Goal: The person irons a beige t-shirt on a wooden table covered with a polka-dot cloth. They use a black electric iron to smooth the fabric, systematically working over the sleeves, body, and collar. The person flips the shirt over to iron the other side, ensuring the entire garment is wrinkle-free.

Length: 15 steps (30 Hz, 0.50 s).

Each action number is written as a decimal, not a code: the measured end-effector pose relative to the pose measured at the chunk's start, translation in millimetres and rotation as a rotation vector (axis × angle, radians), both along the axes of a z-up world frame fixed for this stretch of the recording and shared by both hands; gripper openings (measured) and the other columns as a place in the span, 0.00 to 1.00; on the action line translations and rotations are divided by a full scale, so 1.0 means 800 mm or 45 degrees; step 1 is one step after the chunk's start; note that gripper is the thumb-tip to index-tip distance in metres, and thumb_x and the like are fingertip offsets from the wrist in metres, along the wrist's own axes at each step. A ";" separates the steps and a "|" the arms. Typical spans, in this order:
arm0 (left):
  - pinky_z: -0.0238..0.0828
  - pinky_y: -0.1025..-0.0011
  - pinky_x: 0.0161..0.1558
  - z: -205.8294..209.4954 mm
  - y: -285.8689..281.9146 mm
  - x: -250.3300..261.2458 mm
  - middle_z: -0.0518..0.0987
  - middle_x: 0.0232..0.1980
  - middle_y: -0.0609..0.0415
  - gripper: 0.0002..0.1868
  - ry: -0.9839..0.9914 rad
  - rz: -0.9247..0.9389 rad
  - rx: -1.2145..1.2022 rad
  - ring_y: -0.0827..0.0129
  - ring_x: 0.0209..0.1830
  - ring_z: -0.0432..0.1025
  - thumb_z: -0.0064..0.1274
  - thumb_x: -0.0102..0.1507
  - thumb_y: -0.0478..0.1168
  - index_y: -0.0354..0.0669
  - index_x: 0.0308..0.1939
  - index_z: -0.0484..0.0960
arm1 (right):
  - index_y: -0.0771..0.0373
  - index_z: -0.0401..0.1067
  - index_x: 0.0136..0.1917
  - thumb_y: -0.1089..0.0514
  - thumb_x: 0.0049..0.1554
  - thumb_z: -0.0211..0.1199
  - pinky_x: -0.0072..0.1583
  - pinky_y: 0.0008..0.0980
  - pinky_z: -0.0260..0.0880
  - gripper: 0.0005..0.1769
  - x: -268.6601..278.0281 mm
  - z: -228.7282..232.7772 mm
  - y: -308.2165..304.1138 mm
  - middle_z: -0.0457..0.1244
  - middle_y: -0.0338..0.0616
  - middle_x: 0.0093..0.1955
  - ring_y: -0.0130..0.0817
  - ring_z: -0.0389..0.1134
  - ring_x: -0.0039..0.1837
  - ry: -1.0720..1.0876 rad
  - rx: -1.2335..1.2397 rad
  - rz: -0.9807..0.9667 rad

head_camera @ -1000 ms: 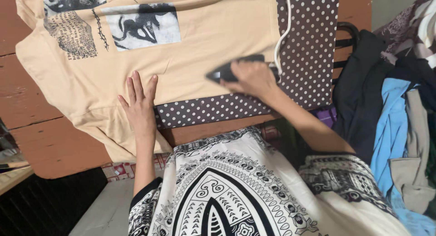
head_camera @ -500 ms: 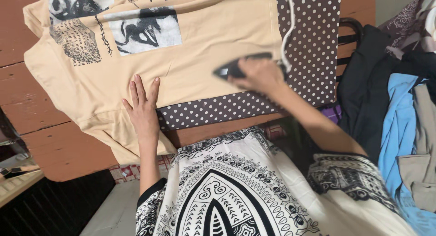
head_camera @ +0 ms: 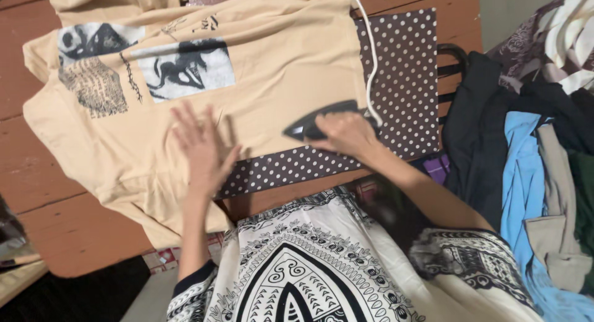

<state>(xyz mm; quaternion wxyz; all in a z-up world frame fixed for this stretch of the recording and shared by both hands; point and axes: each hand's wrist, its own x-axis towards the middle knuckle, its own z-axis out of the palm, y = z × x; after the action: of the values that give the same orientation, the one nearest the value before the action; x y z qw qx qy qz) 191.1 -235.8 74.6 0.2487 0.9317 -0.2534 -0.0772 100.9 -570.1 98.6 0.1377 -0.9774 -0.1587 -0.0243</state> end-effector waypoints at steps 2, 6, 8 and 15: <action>0.37 0.33 0.79 -0.017 -0.049 -0.009 0.43 0.83 0.26 0.48 -0.374 -0.120 -0.148 0.34 0.86 0.37 0.63 0.66 0.44 0.39 0.83 0.50 | 0.61 0.67 0.33 0.34 0.57 0.70 0.31 0.37 0.67 0.30 0.022 -0.008 -0.028 0.63 0.45 0.28 0.37 0.66 0.28 -0.214 -0.044 -0.180; 0.58 0.55 0.80 -0.053 -0.147 -0.024 0.70 0.74 0.46 0.23 -0.164 -0.691 -0.430 0.54 0.80 0.62 0.52 0.72 0.41 0.39 0.70 0.71 | 0.63 0.72 0.38 0.31 0.56 0.71 0.29 0.37 0.66 0.32 0.097 -0.024 -0.094 0.66 0.45 0.28 0.38 0.67 0.27 -0.299 -0.213 -0.542; 0.53 0.62 0.79 -0.068 -0.188 -0.033 0.63 0.79 0.49 0.28 -0.608 -1.093 -0.032 0.62 0.82 0.55 0.50 0.71 0.43 0.40 0.74 0.66 | 0.62 0.73 0.40 0.29 0.55 0.71 0.31 0.38 0.67 0.33 0.117 -0.024 -0.114 0.65 0.45 0.28 0.39 0.68 0.29 -0.299 -0.216 -0.549; 0.37 0.60 0.80 -0.084 -0.218 -0.073 0.46 0.84 0.46 0.45 -0.236 -1.262 -0.022 0.61 0.85 0.41 0.35 0.69 0.64 0.33 0.79 0.51 | 0.61 0.72 0.39 0.30 0.53 0.69 0.29 0.37 0.64 0.30 0.084 -0.008 -0.085 0.65 0.43 0.29 0.37 0.66 0.26 -0.009 -0.028 0.112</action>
<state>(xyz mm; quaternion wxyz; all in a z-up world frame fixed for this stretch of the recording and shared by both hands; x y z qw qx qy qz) 132.5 -410.5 7.0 0.1663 0.7003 -0.6869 -0.1009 168.5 -638.5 91.9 0.1273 -0.9708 -0.2025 -0.0201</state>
